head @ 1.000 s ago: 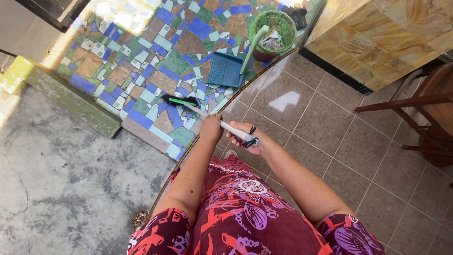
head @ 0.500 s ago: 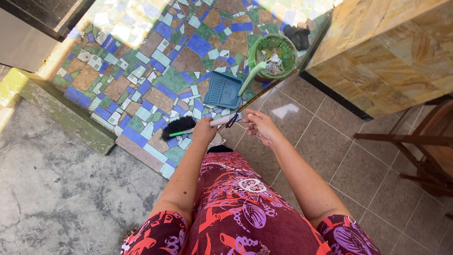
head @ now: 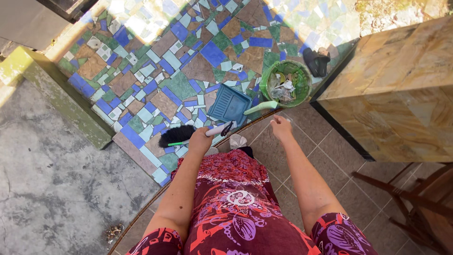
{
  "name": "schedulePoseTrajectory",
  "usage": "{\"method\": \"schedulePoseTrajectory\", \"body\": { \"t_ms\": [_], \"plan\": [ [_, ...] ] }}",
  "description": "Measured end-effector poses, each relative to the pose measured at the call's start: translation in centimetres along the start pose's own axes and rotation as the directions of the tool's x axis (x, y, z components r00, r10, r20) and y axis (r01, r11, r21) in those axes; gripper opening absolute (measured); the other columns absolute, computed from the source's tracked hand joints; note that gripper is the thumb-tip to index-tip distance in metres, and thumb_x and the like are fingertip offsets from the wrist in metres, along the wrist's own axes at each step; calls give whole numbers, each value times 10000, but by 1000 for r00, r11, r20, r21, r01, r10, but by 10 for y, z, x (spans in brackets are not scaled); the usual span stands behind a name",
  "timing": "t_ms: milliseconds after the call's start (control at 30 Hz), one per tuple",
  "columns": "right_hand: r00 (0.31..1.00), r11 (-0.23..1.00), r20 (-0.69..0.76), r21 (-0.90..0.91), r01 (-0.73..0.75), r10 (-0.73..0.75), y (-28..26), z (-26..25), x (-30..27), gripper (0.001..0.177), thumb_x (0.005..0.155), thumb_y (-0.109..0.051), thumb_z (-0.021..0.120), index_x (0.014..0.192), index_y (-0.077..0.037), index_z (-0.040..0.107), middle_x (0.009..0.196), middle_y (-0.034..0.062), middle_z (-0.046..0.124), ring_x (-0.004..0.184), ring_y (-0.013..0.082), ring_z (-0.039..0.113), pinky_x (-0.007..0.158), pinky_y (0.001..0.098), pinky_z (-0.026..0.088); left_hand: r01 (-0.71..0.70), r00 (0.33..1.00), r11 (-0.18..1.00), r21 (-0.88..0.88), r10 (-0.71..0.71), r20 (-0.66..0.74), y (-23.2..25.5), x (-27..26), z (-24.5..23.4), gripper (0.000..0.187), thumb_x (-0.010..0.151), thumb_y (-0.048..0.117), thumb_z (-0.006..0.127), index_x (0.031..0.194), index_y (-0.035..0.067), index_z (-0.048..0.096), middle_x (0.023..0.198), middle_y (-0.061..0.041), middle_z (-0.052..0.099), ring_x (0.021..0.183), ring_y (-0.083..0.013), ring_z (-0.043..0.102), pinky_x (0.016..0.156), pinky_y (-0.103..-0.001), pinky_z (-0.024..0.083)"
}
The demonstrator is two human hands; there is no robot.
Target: The person sweeps debris from a concrete and tiled floor into a dustpan using a broom and then carries the dustpan across the room.
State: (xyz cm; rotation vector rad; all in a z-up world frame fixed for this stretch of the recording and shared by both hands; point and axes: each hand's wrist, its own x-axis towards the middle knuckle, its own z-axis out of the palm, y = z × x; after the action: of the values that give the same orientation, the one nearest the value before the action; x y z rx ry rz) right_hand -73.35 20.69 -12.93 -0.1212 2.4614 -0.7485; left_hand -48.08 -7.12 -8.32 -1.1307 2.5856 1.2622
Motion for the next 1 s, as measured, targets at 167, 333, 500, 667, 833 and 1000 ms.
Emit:
{"method": "schedulePoseTrajectory", "body": {
  "t_ms": [167,333,500,667,833,1000],
  "plan": [
    [999,966,33,-253,43,-36,-3,0,68,629,882,-336,736,1472,-200,567,1467,137,532,1291,377,568,1068,465,465,129,988,989,-74,-134,-76,15,18,12,237,894,305,696,944,78,745,993,-186,713,957,-408,666,822,-501,526],
    [986,902,152,-411,131,-74,-8,-1,122,791,851,-319,755,1566,-185,445,1591,159,367,1317,421,520,1073,491,458,186,966,976,-117,-203,-158,23,37,22,336,948,369,673,918,38,721,994,-194,700,950,-420,652,805,-498,519],
    [947,867,315,-454,207,-61,-7,10,150,725,853,-277,754,1521,-199,483,1567,126,442,1326,358,549,1086,460,469,334,917,932,-139,-356,-183,10,41,30,342,965,376,670,918,40,714,946,-185,688,943,-408,652,814,-489,510],
    [920,834,372,-463,301,-125,-7,28,146,630,872,-204,724,1480,-199,559,1393,171,582,1243,369,596,1050,459,486,474,825,865,-165,-501,-261,8,28,20,261,926,367,680,940,110,725,1006,-137,696,963,-400,656,801,-487,517],
    [898,841,368,-382,383,-242,-20,30,136,484,869,-169,700,1351,-161,671,1267,165,679,1141,380,651,992,477,506,578,742,804,-142,-590,-318,18,8,-3,247,948,390,676,982,150,723,1098,-109,709,981,-413,655,802,-501,528],
    [826,780,387,-322,537,-409,-51,25,116,411,871,-208,716,1276,-137,707,1196,205,690,1085,395,668,963,476,519,501,716,851,-160,-511,-475,-7,-27,-18,231,894,339,731,990,131,765,992,-171,724,919,-410,682,779,-489,546]
  ]
}}
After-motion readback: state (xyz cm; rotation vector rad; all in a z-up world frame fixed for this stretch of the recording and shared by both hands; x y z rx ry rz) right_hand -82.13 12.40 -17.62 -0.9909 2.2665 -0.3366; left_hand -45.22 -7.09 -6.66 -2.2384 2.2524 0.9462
